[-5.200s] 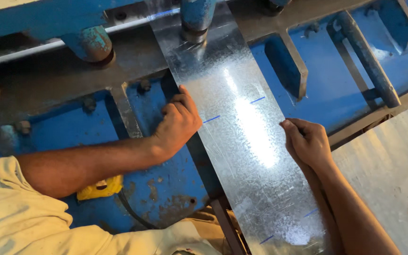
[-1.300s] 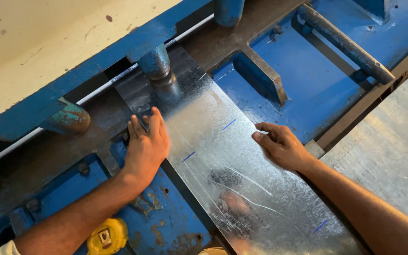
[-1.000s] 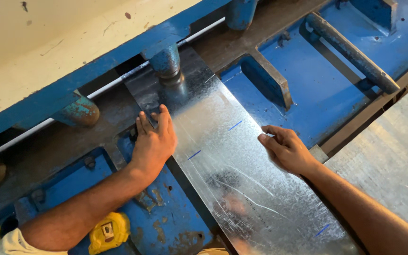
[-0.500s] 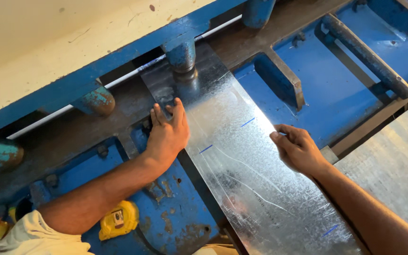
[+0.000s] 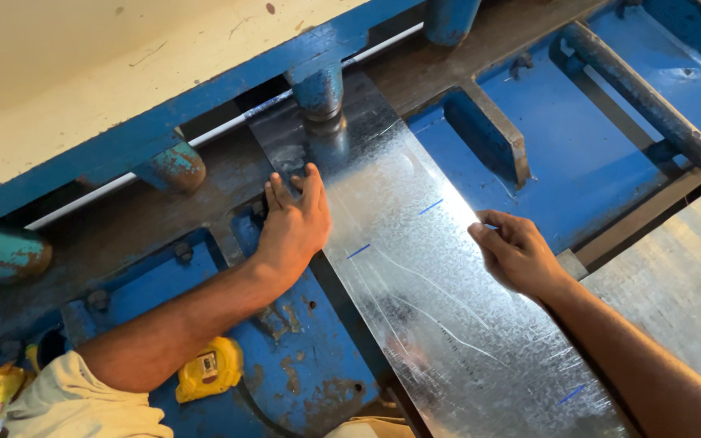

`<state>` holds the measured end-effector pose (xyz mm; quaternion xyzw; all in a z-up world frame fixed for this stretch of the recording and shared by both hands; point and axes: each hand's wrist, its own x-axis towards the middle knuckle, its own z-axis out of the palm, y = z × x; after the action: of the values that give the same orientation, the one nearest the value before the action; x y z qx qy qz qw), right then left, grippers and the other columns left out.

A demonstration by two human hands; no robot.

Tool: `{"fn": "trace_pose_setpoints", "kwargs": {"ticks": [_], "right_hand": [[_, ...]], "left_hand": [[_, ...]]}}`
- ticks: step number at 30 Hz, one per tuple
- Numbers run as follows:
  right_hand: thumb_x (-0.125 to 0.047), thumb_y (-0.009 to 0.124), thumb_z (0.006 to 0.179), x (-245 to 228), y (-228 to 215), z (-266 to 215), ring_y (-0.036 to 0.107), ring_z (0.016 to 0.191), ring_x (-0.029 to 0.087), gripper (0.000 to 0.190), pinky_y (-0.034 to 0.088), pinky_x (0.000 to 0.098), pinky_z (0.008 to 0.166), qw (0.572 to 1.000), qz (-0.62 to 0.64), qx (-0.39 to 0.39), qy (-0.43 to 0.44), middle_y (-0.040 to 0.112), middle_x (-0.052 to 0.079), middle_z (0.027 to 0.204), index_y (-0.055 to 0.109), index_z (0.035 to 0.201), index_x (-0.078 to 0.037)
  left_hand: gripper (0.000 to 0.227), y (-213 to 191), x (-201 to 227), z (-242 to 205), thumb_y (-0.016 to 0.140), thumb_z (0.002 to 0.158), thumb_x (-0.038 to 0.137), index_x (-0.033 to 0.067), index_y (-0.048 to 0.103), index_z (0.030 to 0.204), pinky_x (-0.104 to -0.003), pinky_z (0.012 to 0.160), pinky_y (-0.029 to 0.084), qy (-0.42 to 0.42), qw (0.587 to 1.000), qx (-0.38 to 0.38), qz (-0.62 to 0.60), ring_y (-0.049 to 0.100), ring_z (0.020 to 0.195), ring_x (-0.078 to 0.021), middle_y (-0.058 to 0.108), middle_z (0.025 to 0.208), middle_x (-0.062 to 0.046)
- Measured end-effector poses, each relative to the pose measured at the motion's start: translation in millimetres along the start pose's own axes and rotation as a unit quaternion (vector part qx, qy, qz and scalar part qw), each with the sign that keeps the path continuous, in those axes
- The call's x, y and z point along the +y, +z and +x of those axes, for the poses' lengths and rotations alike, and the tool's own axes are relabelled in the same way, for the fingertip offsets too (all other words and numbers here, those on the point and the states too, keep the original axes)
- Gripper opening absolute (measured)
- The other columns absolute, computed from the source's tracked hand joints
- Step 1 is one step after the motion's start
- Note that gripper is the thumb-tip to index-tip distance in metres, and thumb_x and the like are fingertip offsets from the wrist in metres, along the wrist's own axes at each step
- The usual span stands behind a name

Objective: The person operates a hydraulic guillotine shear to cut a large metal sheet. They align the sheet with pre-marked blue lines, press the foot pedal to activate the blade, and cut the sheet into smaller rectangular pieces. The cut pieces are then removed from the machine bed.

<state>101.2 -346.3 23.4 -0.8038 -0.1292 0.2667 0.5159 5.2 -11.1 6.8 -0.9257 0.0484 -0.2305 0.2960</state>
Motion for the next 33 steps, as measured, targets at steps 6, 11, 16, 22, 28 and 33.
{"fn": "trace_pose_setpoints", "kwargs": {"ticks": [6, 11, 16, 22, 28, 33], "right_hand": [[-0.029, 0.058, 0.099, 4.8, 0.4, 0.6, 0.038, 0.039, 0.006, 0.044, 0.030, 0.0275, 0.036, 1.000, 0.009, 0.021, 0.003, 0.044, -0.003, 0.048, 0.061, 0.124, 0.007], [-0.027, 0.057, 0.100, 0.0, 4.4, -0.8, 0.036, 0.039, 0.005, 0.042, 0.028, 0.0262, 0.036, 1.000, 0.014, 0.011, -0.011, 0.044, -0.004, 0.051, 0.064, 0.121, 0.009], [-0.024, 0.057, 0.100, 0.2, 6.0, 0.3, 0.037, 0.039, 0.005, 0.039, 0.028, 0.0249, 0.037, 0.999, -0.019, 0.033, 0.016, 0.044, -0.002, 0.049, 0.062, 0.122, 0.008], [-0.025, 0.057, 0.100, 0.5, 5.0, -0.3, 0.035, 0.037, 0.004, 0.042, 0.025, 0.0245, 0.035, 0.999, 0.032, 0.016, 0.015, 0.042, -0.004, 0.049, 0.059, 0.125, 0.009], [-0.026, 0.056, 0.101, 2.4, 4.7, -0.6, 0.034, 0.039, 0.003, 0.043, 0.026, 0.0239, 0.035, 0.999, 0.034, 0.007, -0.002, 0.042, -0.005, 0.051, 0.062, 0.124, 0.010], [-0.029, 0.054, 0.101, 1.3, 1.7, 0.4, 0.035, 0.036, 0.005, 0.045, 0.027, 0.0247, 0.033, 1.000, 0.020, -0.005, -0.008, 0.041, -0.004, 0.047, 0.061, 0.124, 0.009]], "left_hand": [[0.037, -1.0, 1.2, -0.5, 0.058, 0.089, 0.013, -0.0145, 0.067, 0.112, -0.055, 0.087, 0.061, 0.005, 1.000, 0.008, 0.006, 0.070, 0.099, -0.0519, 0.054, 0.132, -0.024], [0.035, 2.0, 0.4, -5.2, 0.059, 0.090, 0.014, -0.0132, 0.068, 0.110, -0.057, 0.087, 0.061, 0.010, 0.999, 0.009, 0.031, 0.069, 0.098, -0.0540, 0.055, 0.127, -0.027], [0.035, 10.8, 2.4, -8.0, 0.059, 0.090, 0.014, -0.0136, 0.068, 0.109, -0.057, 0.086, 0.061, -0.015, 0.999, 0.038, 0.006, 0.069, 0.096, -0.0536, 0.054, 0.130, -0.027], [0.035, 11.5, 3.6, -7.3, 0.060, 0.090, 0.014, -0.0140, 0.068, 0.109, -0.056, 0.087, 0.061, -0.022, 0.999, 0.046, 0.007, 0.069, 0.097, -0.0530, 0.054, 0.131, -0.026], [0.036, 5.6, 1.5, -6.7, 0.060, 0.090, 0.015, -0.0128, 0.068, 0.111, -0.056, 0.089, 0.060, -0.003, 1.000, 0.022, 0.011, 0.068, 0.100, -0.0532, 0.054, 0.131, -0.026], [0.037, 3.4, 0.2, -5.4, 0.062, 0.088, 0.016, -0.0127, 0.068, 0.110, -0.056, 0.089, 0.060, 0.003, 1.000, 0.018, 0.002, 0.068, 0.101, -0.0534, 0.054, 0.130, -0.027]]}}
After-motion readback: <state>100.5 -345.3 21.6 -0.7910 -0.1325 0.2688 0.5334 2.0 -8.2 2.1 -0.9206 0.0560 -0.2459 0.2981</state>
